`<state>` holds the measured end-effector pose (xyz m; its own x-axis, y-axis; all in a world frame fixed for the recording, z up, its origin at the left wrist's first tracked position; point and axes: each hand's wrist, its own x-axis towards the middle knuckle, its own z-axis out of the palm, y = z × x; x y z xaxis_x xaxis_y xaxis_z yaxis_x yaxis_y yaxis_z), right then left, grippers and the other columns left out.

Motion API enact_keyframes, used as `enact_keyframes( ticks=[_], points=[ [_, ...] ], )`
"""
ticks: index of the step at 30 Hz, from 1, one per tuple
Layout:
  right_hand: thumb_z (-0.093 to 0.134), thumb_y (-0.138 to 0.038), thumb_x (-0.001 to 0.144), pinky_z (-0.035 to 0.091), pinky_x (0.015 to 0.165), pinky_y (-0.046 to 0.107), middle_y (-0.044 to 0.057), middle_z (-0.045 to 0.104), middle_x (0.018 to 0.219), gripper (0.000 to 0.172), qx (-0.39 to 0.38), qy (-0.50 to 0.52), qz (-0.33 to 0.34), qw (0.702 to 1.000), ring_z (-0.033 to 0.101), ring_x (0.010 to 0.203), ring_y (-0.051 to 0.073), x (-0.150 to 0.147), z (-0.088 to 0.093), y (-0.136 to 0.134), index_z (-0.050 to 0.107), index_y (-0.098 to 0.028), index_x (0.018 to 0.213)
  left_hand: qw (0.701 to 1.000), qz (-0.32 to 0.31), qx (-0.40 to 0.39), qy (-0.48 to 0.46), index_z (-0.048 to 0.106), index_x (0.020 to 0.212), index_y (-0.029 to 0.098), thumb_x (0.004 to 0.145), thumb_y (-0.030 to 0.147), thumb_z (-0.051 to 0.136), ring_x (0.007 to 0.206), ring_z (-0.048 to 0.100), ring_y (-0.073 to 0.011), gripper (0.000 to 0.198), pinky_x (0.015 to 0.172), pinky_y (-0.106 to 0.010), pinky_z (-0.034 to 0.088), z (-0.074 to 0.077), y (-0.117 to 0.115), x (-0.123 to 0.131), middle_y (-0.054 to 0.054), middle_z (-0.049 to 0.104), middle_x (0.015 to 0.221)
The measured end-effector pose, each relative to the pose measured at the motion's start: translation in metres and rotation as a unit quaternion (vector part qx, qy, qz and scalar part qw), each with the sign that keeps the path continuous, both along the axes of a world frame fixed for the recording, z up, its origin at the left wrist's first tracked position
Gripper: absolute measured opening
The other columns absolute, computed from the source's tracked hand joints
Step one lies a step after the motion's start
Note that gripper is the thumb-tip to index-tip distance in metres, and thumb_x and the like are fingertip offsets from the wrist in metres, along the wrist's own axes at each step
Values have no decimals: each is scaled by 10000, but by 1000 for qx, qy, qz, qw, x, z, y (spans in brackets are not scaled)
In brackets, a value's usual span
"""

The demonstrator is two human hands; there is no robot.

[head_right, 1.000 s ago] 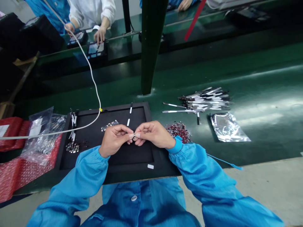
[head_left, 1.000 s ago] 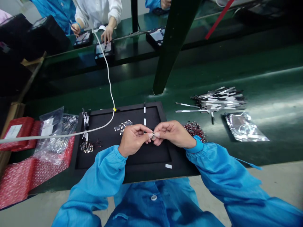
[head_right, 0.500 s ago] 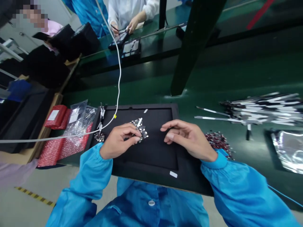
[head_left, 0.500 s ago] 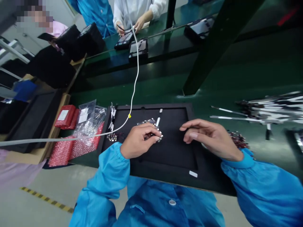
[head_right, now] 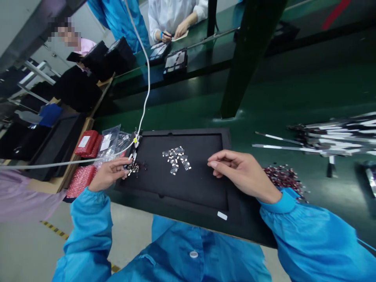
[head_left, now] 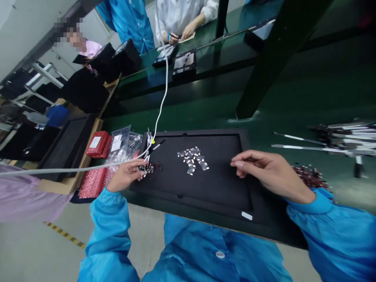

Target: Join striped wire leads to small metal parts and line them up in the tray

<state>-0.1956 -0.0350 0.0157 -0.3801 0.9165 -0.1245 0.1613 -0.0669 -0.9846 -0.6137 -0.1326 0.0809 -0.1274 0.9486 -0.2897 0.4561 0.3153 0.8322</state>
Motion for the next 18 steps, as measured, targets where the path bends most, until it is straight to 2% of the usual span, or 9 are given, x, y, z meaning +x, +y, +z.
enact_keyframes(
  ticks=[4, 6, 9, 11, 13, 15, 16, 18],
  points=[
    [753, -651, 755, 579, 586, 317, 74, 684, 680, 494, 2, 5, 2, 1000, 644, 603, 195, -1, 0, 0, 727, -174, 881, 998, 23, -46, -21, 702, 1204, 156, 694, 335, 822, 600, 604, -116, 554, 544, -275, 558, 2, -2, -11, -123, 731, 1018],
    [753, -645, 759, 581, 588, 314, 73, 685, 683, 489, 3, 10, 5, 1000, 647, 607, 194, -2, 1, 0, 727, -173, 884, 998, 49, -27, -31, 688, 1215, 141, 685, 327, 828, 610, 608, -123, 579, 552, -270, 554, 2, -1, -12, -97, 733, 904],
    [755, -646, 756, 580, 577, 317, 71, 682, 679, 489, 8, 12, 8, 1000, 645, 598, 194, -2, 1, 0, 727, -172, 872, 998, 60, 3, -30, 689, 1187, 120, 671, 339, 829, 635, 623, -125, 578, 601, -288, 570, -6, 8, -10, -108, 733, 971],
    [759, -647, 750, 576, 569, 315, 67, 679, 673, 486, 14, 15, -1, 1000, 641, 591, 191, -2, 2, 0, 726, -174, 859, 998, 58, 1, -3, 688, 1182, 122, 665, 358, 825, 613, 625, -118, 585, 605, -302, 577, -14, 13, -9, -139, 719, 1093],
    [764, -632, 754, 569, 570, 306, 61, 674, 666, 468, 19, 23, -14, 999, 634, 588, 183, 0, 3, 0, 724, -175, 847, 997, 56, 6, 48, 695, 1161, 133, 674, 393, 814, 591, 621, -108, 565, 570, -300, 570, -19, 15, -9, -173, 653, 1271],
    [763, -598, 775, 557, 574, 295, 51, 666, 657, 430, 26, 33, -29, 999, 623, 586, 172, 2, 2, 2, 721, -176, 841, 988, 54, 46, 137, 714, 1119, 145, 714, 434, 780, 660, 646, -134, 502, 578, -306, 570, -19, 12, -7, -175, 568, 1395],
    [762, -575, 788, 549, 572, 289, 45, 662, 654, 405, 32, 39, -38, 998, 615, 583, 165, 3, 1, 3, 720, -176, 841, 976, 53, 78, 194, 727, 1097, 149, 752, 446, 749, 743, 666, -168, 456, 627, -321, 579, -18, 10, -4, -165, 570, 1388],
    [760, -528, 811, 527, 556, 279, 33, 653, 650, 352, 45, 53, -62, 996, 592, 567, 152, 3, -1, 4, 716, -181, 849, 943, 42, 145, 297, 748, 1067, 158, 843, 437, 662, 931, 667, -236, 368, 782, -361, 574, -16, 8, 9, -140, 647, 1236]
  ],
)
